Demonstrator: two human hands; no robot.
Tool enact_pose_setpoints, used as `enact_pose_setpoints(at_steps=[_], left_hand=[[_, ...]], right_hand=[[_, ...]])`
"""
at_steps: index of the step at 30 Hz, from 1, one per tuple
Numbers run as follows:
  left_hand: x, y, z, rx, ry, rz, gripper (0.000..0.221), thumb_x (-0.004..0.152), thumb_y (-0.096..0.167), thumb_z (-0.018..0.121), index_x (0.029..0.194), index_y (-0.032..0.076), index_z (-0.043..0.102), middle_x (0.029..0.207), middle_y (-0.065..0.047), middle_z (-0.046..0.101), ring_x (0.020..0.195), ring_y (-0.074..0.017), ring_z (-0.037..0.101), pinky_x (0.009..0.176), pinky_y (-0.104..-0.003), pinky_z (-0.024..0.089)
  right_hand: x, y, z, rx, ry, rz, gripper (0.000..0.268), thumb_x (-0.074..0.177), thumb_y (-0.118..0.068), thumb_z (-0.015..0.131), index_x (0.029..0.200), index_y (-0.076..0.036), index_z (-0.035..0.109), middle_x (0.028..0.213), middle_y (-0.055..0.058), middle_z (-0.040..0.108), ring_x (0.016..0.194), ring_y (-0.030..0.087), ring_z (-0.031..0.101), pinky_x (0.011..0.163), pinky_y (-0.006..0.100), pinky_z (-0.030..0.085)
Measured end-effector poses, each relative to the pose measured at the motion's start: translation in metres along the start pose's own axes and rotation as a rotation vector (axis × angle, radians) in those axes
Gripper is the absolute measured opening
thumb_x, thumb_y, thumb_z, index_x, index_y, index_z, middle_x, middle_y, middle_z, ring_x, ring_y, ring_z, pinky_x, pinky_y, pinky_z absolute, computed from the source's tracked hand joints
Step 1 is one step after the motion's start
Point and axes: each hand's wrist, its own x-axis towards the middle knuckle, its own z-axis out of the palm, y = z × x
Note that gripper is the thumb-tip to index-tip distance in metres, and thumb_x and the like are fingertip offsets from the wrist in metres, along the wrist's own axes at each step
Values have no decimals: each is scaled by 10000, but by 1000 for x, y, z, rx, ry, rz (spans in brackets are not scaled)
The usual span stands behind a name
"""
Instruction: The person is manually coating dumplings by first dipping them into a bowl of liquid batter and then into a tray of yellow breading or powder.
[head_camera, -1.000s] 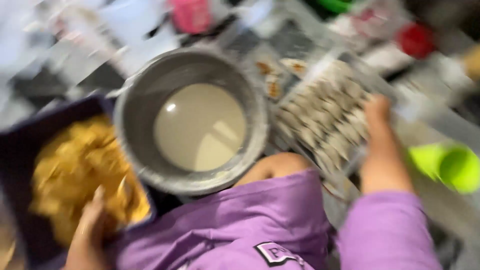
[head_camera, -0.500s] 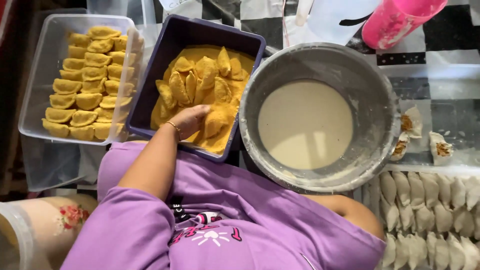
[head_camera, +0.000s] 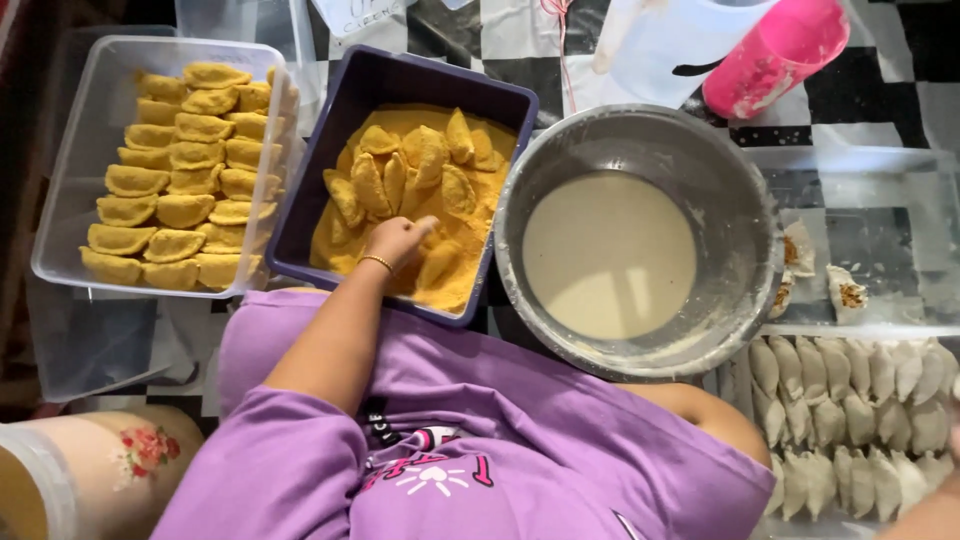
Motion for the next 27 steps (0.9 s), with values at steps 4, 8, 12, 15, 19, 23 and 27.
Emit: enact_pose_setpoints(at_steps=[4, 8, 12, 15, 19, 23, 27], left_hand=[[60, -46, 25, -109, -49, -266, 954, 837, 850, 565, 1468, 136, 513, 1550, -188, 395, 1435, -504, 361, 1155, -618, 320], [-14, -2, -27, -741, -325, -74, 558, 994, 538, 541, 1148, 30, 712, 1145, -134, 644, 1066, -287, 534, 957, -388, 413], [-11, 0, -13, -352, -368, 156, 724, 793, 442, 828, 1209, -123, 650, 1226, -369, 659, 1225, -500, 600, 997, -544, 482], [-41, 8, -10, 8, -486, 178, 768, 596, 533, 932, 1210, 140, 689, 1208, -115, 740, 1190, -305, 676, 1005, -430, 561], [-6, 4, 2, -7, -458, 244, 602, 566, 354, 917, 1117, 185, 742, 1066, -50, 786, 1068, -266, 732, 912, -396, 598], [-31, 31, -48, -416, -227, 348, 554, 647, 227, 873, 1161, 79, 728, 1026, -148, 767, 965, -294, 724, 834, -422, 589], [1, 27, -48, -1151, 59, 109, 673, 794, 171, 918, 1308, 93, 492, 1132, -114, 628, 915, -261, 688, 766, -418, 619]], right_hand=[[-5, -24, 67, 193, -20, -49, 493, 1087, -280, 588, 1558, -160, 504, 1216, -41, 666, 1028, 35, 696, 920, 141, 630], [15, -41, 150, 393, -15, -33, 373, 1043, -207, 615, 1402, -114, 576, 1223, 23, 700, 1040, 103, 733, 908, 189, 657], [56, -8, 252, 491, -101, 300, 244, 1076, -273, 505, 1270, -236, 647, 1097, -14, 679, 999, 144, 662, 906, 284, 503], [85, 99, 292, 34, -117, 361, 253, 982, -162, 660, 1228, -168, 600, 901, -15, 628, 756, 137, 625, 639, 288, 464], [98, 166, 307, -571, -112, 386, 748, 841, -338, 790, 1490, -73, 528, 1390, 224, 606, 1301, 366, 581, 1002, 532, 508], [105, 202, 303, -1002, -133, 223, 593, 897, -397, 746, 1445, -222, 600, 1391, 77, 586, 1300, 292, 562, 1021, 463, 500], [79, 180, 315, -1090, -285, -21, 577, 900, -285, 774, 1441, -160, 617, 1260, 93, 683, 1186, 274, 651, 1003, 416, 527]])
